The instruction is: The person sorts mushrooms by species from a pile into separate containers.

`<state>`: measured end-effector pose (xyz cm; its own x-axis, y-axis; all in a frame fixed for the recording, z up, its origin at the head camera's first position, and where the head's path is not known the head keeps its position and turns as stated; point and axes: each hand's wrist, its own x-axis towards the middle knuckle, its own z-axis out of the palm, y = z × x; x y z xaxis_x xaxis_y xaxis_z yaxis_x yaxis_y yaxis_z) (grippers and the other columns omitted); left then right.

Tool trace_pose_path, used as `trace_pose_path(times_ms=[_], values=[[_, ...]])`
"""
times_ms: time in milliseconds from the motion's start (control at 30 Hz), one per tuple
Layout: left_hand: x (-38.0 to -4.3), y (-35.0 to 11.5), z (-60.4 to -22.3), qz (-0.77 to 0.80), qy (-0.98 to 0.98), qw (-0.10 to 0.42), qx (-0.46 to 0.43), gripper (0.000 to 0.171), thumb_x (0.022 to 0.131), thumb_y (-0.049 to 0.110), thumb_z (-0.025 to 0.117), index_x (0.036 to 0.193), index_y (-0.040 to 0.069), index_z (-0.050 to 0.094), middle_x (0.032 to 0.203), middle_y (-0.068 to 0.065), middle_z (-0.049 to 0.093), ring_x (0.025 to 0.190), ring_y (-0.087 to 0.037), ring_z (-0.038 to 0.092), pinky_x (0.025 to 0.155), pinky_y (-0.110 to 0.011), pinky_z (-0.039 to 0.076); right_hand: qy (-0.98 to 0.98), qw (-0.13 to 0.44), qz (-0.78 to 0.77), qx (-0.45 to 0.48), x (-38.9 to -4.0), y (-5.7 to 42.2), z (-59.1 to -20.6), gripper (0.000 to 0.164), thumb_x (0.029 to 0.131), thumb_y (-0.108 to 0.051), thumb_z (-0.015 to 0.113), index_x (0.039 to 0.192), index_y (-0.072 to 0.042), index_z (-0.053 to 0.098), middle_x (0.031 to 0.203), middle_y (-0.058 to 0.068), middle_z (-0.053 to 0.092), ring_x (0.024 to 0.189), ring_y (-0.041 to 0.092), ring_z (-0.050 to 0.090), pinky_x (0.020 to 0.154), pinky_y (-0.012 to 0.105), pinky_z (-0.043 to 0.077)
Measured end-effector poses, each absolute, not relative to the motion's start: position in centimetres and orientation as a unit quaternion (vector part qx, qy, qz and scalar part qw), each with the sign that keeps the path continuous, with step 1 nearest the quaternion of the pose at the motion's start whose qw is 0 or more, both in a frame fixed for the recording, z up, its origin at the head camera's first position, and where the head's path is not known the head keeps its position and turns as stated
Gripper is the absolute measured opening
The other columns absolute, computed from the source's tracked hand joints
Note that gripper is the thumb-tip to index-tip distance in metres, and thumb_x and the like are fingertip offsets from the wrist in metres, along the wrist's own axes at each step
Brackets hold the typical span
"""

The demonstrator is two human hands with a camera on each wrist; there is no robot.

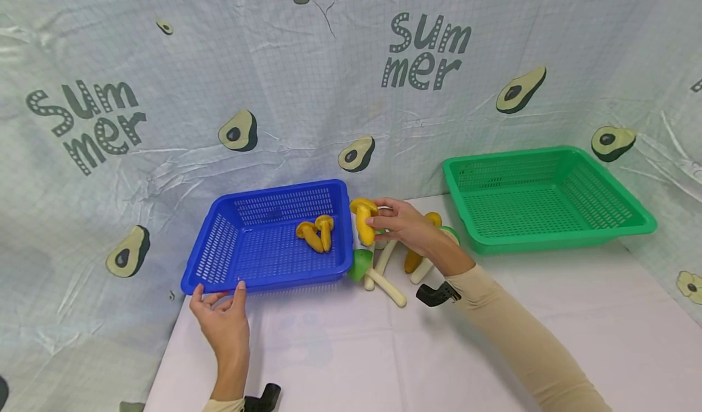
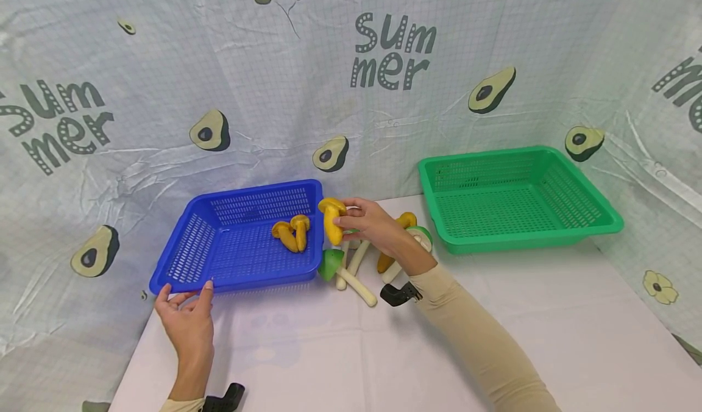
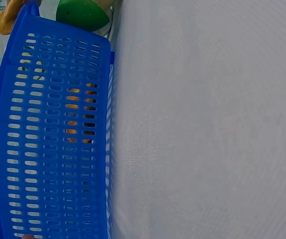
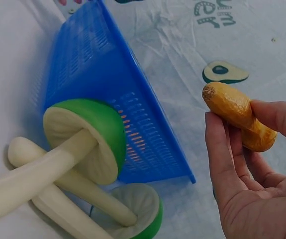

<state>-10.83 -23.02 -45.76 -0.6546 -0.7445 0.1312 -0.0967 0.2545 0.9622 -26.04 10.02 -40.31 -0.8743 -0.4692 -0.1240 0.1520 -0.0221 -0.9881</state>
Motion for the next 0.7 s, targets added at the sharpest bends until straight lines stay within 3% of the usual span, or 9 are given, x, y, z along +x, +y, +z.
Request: trace_pose_path(times_ms=[300, 700], values=[[-10.9, -23.0, -45.7, -0.540, -0.732, 0.296, 0.291, 0.082, 0.095, 0.028, 0.072, 0.158, 0.012, 0.021, 0.112, 0.000, 0.047, 0.077, 0.001, 0.054, 0.064, -0.009, 0.043, 0.667, 0.226, -0.701, -0.113, -26.3, 9.0, -40.3, 0.060, 0.097, -0.019, 0.071, 0.148, -0.006, 0.043, 0.135, 0.019, 0.059, 0.110, 0.028, 0.067, 0.091, 0.042, 0.058], [-10.9, -22.9, -45.6, -0.531, -0.736, 0.295, 0.298, 0.080, 0.096, 0.029, 0.071, 0.157, 0.011, 0.022, 0.111, 0.002, 0.046, 0.078, 0.000, 0.054, 0.064, -0.009, 0.043, 0.667, 0.230, -0.700, -0.112, -27.0, 7.2, -40.2, 0.057, 0.096, -0.023, 0.073, 0.144, -0.009, 0.047, 0.135, 0.016, 0.061, 0.111, 0.030, 0.068, 0.094, 0.046, 0.056]])
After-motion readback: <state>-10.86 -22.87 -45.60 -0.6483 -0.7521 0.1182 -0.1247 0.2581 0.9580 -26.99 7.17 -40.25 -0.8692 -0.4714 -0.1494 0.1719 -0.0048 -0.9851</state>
